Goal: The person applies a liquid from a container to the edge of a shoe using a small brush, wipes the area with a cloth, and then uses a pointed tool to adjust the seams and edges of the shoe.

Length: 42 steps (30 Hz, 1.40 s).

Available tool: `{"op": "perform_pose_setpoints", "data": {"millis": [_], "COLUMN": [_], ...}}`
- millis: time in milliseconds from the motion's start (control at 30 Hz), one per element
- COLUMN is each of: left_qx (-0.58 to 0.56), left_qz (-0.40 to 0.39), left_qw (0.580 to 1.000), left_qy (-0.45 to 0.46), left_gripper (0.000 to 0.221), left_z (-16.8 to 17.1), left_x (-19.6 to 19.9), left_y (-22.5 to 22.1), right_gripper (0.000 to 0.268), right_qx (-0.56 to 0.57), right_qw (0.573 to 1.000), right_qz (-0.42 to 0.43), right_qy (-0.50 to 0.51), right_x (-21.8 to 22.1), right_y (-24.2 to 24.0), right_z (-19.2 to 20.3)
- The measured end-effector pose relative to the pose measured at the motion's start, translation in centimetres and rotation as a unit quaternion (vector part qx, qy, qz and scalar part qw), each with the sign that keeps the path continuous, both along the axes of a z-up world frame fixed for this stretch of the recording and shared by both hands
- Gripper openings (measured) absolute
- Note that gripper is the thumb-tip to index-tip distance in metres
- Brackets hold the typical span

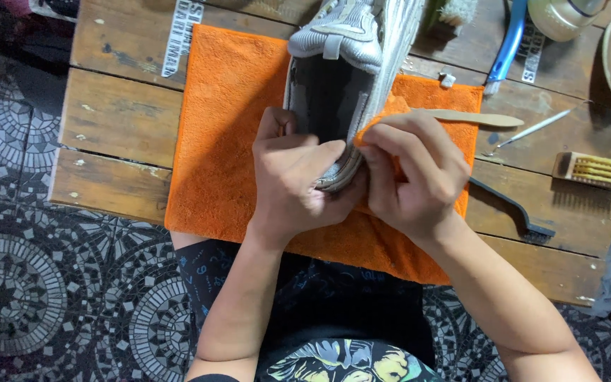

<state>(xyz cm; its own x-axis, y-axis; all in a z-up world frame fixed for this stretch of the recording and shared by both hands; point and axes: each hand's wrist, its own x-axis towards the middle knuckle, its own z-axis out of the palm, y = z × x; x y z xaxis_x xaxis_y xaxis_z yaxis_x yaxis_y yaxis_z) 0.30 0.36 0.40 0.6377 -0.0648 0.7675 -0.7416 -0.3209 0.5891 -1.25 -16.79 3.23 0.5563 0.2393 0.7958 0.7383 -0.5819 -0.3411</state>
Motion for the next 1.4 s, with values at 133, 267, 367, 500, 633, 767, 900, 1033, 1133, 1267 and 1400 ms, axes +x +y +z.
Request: {"op": "perform_pose_setpoints", "data": {"millis": [133,267,367,500,633,767,900,1033,1133,1267,1400], "left_qx": [0.036,0.01,0.016,-0.015,0.032,0.149,0.228,0.325,0.394,0.467,0.479], "left_qz": [-0.01,-0.031,-0.055,-0.047,-0.008,0.01,-0.001,0.011,0.043,0.146,0.187], "left_qw": [0.999,0.998,0.996,0.998,0.999,0.988,0.973,0.944,0.911,0.856,0.84], "left_qy": [0.037,0.063,0.063,0.039,0.023,0.042,0.037,0.054,0.113,0.168,0.172], "left_gripper": [0.03,0.031,0.025,0.031,0.032,0.046,0.035,0.024,0.061,0.066,0.076], "left_z": [-0.3,0.3,0.8,0.6,1.9,4.9,4.0,6.2,7.9,9.1,7.3], "left_x": [-0.3,-0.3,0.5,-0.1,-2.8,-5.1,-5.9,-6.5,-7.4,-7.3,-6.8], "left_y": [0.7,1.7,2.5,4.3,7.3,9.6,11.0,10.1,8.6,5.1,3.6], "right_gripper": [0.014,0.016,0.015,0.02,0.018,0.014,0.009,0.009,0.008,0.004,0.003], "right_qx": [-0.008,0.015,0.079,0.212,0.301,0.342,0.275,0.148,0.074,0.021,0.019], "right_qw": [0.998,0.99,0.989,0.969,0.941,0.9,0.915,0.955,0.968,0.975,0.976], "right_qz": [0.049,0.114,0.075,0.011,-0.039,-0.086,-0.076,-0.067,-0.086,-0.091,-0.072], "right_qy": [0.027,0.078,0.103,0.127,0.149,0.256,0.286,0.248,0.223,0.2,0.203], "right_x": [-0.5,-0.7,-0.6,-0.2,-0.1,0.1,0.3,0.6,0.5,1.1,1.3], "right_y": [0.0,-0.8,-1.7,-4.2,-5.5,-5.5,-5.0,-3.5,-2.9,-3.2,-3.0], "right_z": [0.6,1.4,1.0,-0.8,-1.8,-1.4,-1.3,-0.3,-0.1,-0.7,-1.1]}}
